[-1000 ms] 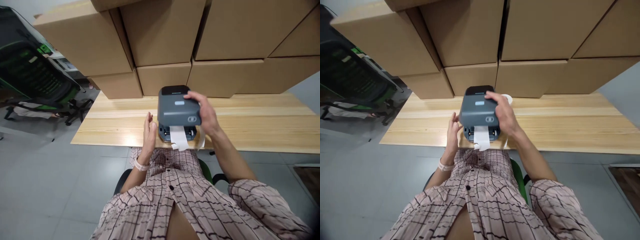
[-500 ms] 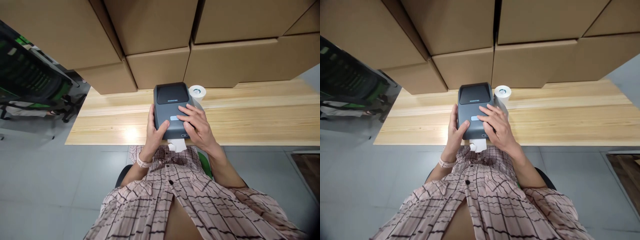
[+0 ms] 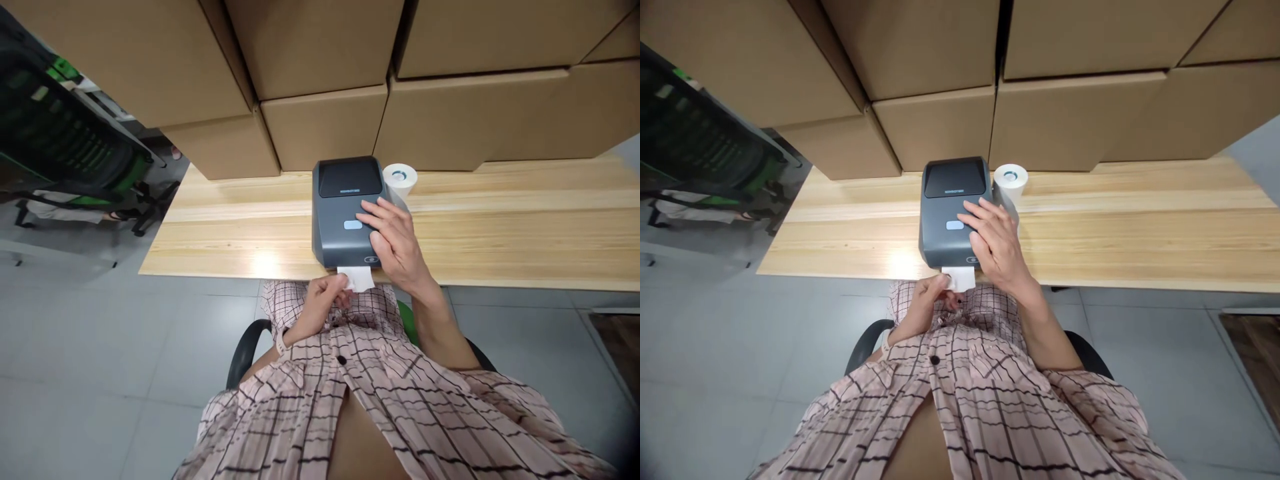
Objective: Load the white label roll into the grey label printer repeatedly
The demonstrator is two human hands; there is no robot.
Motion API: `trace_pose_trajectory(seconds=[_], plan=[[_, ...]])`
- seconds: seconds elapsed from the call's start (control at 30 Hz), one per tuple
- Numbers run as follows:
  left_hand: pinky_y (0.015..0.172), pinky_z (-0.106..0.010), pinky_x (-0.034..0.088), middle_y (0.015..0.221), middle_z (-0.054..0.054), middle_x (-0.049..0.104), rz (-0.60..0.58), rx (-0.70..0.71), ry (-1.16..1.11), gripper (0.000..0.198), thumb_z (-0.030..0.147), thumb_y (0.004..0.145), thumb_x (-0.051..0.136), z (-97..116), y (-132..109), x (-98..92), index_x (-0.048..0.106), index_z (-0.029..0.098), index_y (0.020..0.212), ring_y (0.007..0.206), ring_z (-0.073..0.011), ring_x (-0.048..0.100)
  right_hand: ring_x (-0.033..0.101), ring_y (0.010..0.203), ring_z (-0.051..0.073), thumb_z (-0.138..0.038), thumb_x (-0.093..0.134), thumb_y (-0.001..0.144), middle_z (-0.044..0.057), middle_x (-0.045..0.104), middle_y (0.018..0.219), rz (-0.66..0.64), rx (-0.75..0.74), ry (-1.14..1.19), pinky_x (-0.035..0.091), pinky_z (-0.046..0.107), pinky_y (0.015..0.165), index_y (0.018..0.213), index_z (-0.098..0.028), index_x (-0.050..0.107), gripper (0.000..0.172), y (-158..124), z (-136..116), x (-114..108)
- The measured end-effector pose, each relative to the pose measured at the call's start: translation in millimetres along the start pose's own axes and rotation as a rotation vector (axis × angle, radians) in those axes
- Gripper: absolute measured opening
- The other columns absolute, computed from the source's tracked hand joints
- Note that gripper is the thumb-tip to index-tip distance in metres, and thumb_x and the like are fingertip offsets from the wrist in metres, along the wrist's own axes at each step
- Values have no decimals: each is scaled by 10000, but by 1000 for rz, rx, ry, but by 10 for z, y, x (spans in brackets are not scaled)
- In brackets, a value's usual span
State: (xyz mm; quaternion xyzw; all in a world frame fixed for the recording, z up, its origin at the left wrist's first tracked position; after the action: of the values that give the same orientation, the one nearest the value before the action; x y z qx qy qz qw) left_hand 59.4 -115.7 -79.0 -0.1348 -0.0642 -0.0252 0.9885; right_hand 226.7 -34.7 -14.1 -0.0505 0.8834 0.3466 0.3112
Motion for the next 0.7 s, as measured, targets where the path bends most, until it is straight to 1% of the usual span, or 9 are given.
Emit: trace_pose_trajectory(seconds=[0.03, 0.1, 0.13, 0.2, 0.27, 0.33, 0.5, 0.6, 0.7], plan=[[542, -300, 495, 646, -63, 701, -87, -94, -71, 648, 807, 808, 715, 0, 21, 61, 737, 170, 691, 550, -158, 618, 487, 1556, 290, -317, 400, 1118, 9, 666, 1549, 3, 2, 1, 378, 601, 1293, 1450, -342, 665, 425, -1, 2, 0], [531, -280, 484, 673, -61, 721, -120, -169, -171, 620, 780, 744, 794, 40, 76, 131, 773, 161, 751, 563, -152, 627, 498, 1546, 284, -316, 410, 1117, 12, 666, 1549, 11, 1, 1, 377, 598, 1291, 1488, -341, 631, 432, -4, 2, -4], [554, -278, 493, 681, -55, 723, -92, -149, -178, 598, 756, 727, 824, 64, 105, 143, 780, 160, 759, 579, -146, 624, 503, 1542, 281, -315, 416, 1117, 14, 665, 1550, 15, -1, 1, 374, 597, 1291, 1510, -340, 609, 439, -5, 0, -8], [595, -273, 486, 653, -25, 690, 9, -32, -103, 563, 722, 734, 837, 100, 140, 129, 762, 165, 707, 591, -126, 577, 507, 1540, 276, -314, 426, 1116, 11, 663, 1554, 13, -4, -1, 362, 597, 1295, 1531, -347, 580, 445, -3, -4, -14], [591, -266, 427, 586, 9, 600, 110, 111, 39, 576, 710, 787, 796, 115, 138, 94, 697, 172, 610, 581, -107, 484, 511, 1537, 275, -318, 428, 1117, 3, 665, 1553, 6, -3, -15, 346, 603, 1300, 1511, -360, 592, 428, 4, -7, -19], [579, -269, 359, 552, 25, 508, 145, 192, 147, 590, 677, 845, 751, 108, 125, 70, 636, 173, 560, 587, -103, 410, 540, 1511, 282, -340, 437, 1121, -3, 683, 1531, 6, -11, -53, 334, 613, 1296, 1451, -369, 637, 386, 15, -17, -27], [599, -275, 336, 577, 20, 500, 99, 160, 164, 533, 619, 859, 742, 63, 133, 41, 652, 175, 578, 616, -112, 389, 604, 1419, 299, -456, 483, 1128, -6, 700, 1514, -23, -96, -211, 283, 632, 1288, 1314, -373, 721, 313, 52, -77, -57], [608, -278, 357, 589, 11, 531, 104, 132, 156, 514, 628, 834, 758, 34, 157, 34, 684, 182, 589, 628, -123, 412, 596, 1412, 317, -570, 524, 1095, -12, 688, 1531, -74, -119, -261, 207, 659, 1310, 1308, -381, 724, 347, 92, -92, -83], [615, -279, 380, 602, 5, 566, 124, 123, 143, 488, 631, 816, 770, 20, 173, 37, 728, 187, 616, 634, -129, 437, 579, 1430, 327, -628, 531, 1071, -9, 679, 1543, -132, -136, -262, 189, 672, 1316, 1293, -372, 727, 391, 133, -107, -85]])
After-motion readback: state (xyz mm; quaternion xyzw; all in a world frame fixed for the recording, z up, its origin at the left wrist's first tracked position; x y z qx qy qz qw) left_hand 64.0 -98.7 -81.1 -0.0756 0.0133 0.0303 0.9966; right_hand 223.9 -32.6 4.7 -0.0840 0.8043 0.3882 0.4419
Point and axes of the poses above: each hand's wrist, its own y-axis towards the middle knuckle, its own x-axis out of the palm, z = x × y, the point moved 4 cm from there along y, towards the middle knuckle
